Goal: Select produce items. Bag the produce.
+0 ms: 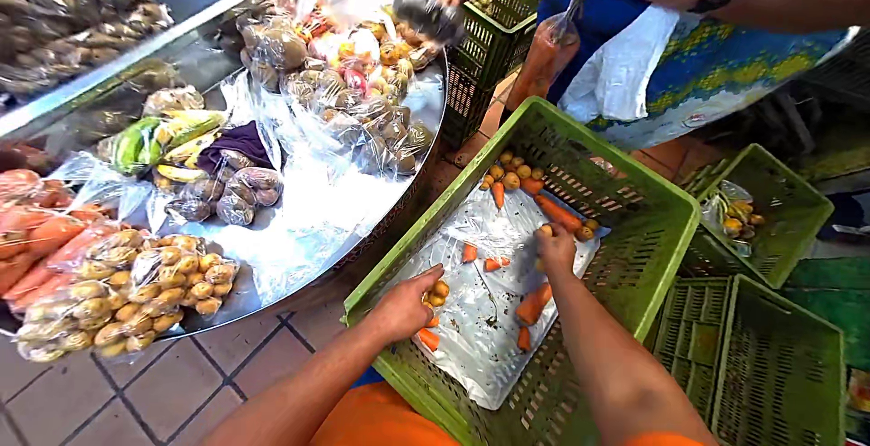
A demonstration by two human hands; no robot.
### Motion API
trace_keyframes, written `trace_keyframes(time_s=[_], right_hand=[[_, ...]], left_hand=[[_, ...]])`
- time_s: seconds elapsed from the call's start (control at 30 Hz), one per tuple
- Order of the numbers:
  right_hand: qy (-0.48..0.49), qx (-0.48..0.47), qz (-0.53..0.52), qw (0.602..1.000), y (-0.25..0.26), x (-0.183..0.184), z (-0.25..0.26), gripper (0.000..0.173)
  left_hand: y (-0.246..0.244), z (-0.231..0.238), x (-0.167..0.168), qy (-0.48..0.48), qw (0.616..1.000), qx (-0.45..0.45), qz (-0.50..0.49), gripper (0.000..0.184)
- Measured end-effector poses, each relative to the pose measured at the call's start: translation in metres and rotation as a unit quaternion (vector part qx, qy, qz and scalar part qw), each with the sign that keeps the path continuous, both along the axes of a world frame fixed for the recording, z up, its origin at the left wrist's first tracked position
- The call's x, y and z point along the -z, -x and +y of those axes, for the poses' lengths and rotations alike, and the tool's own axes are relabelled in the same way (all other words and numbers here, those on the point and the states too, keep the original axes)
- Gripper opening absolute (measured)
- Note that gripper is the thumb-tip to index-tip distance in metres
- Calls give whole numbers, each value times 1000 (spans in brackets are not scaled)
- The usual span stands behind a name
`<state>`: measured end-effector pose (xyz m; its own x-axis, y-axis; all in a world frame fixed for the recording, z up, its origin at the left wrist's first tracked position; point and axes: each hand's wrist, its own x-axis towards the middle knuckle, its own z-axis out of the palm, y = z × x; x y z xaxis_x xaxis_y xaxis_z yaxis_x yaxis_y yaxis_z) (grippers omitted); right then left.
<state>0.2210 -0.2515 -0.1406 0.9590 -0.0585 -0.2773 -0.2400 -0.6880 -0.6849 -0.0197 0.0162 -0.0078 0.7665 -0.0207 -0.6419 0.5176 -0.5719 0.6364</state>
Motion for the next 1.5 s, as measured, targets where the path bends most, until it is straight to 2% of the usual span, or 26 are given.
trace_keyframes(time_s=[0.03, 0.07, 0.1, 0.17, 0.2, 0.27, 0.37, 0.4, 0.5, 0.57, 0.67, 0.7, 0.77, 0.8, 0.87, 0.9, 0.97, 1.03, 1.1, 1.13, 1.23, 1.3, 1.4, 1.5], right_hand=[[-121, 18, 61, 991, 14, -25, 21, 34], [-224, 1, 150, 963, 33, -56, 41, 33], [-304, -43, 244, 920, 55, -88, 56, 34], [-378, -139, 391, 828, 104, -131, 77, 37], [-399, -159, 444, 786, 127, -139, 83, 37], [-429, -117, 523, 727, 160, -134, 89, 34], [-426, 53, 580, 692, 183, -122, 93, 28], [-425, 84, 587, 684, 189, -121, 94, 32], [-445, 96, 584, 672, 201, -118, 89, 51], [-425, 119, 582, 683, 205, -123, 86, 59], [-382, 139, 580, 706, 208, -134, 84, 50], [-376, 104, 578, 717, 209, -135, 82, 50], [-342, -22, 562, 753, 203, -135, 72, 53], [-306, -99, 540, 778, 194, -132, 65, 53], [-192, -210, 447, 848, 154, -118, 47, 42], [-144, -215, 388, 885, 124, -107, 36, 39], [-72, -124, 251, 957, 54, -74, 10, 41], [16, -16, 115, 993, -15, -47, -15, 55], [130, 34, 60, 989, -61, -35, -35, 60], [175, 29, 56, 983, -74, -27, -45, 59], [262, -57, 86, 960, -89, -1, -66, 59], [296, -94, 130, 942, -91, 10, -65, 61], [300, -79, 166, 936, -97, 20, -67, 70], [283, -37, 146, 947, -104, 9, -65, 59]], left_hand=[[1, -1, 1, 1, 1000, -2, 0, 77], [0, -1, 1, -1, 1000, 2, 1, 78], [-2, -1, 1, -2, 1000, 3, 2, 78], [-2, -1, 1, 3, 1000, -6, 1, 75], [-2, -2, 1, 3, 1000, -12, -1, 72], [-2, -2, 0, -1, 1000, 11, -4, 82], [-1, -5, 2, -4, 999, 47, -10, 89], [0, -6, 3, 2, 998, 59, -15, 87], [3, -12, 5, -6, 992, 126, -23, 80], [2, -15, 5, -16, 988, 155, -13, 78], [3, -17, 3, -4, 985, 171, -13, 75], [3, -16, 2, -2, 985, 172, -15, 75], [3, -14, 0, -3, 987, 158, -23, 74], [3, -13, 0, -7, 989, 147, -24, 74], [1, -11, -2, -17, 991, 133, -20, 75], [1, -10, -3, -20, 991, 128, -17, 76], [0, -8, -4, -23, 993, 116, -19, 76], [1, -7, -3, -26, 994, 105, -21, 77], [1, -7, -2, -27, 995, 99, -16, 77], [3, -7, -2, -28, 995, 97, -15, 78], [3, -4, -4, -26, 996, 84, -17, 81], [2, -2, -4, -23, 997, 77, -12, 81], [0, -1, -2, -13, 998, 64, -6, 81], [-1, 0, -2, -6, 999, 46, -1, 80]])
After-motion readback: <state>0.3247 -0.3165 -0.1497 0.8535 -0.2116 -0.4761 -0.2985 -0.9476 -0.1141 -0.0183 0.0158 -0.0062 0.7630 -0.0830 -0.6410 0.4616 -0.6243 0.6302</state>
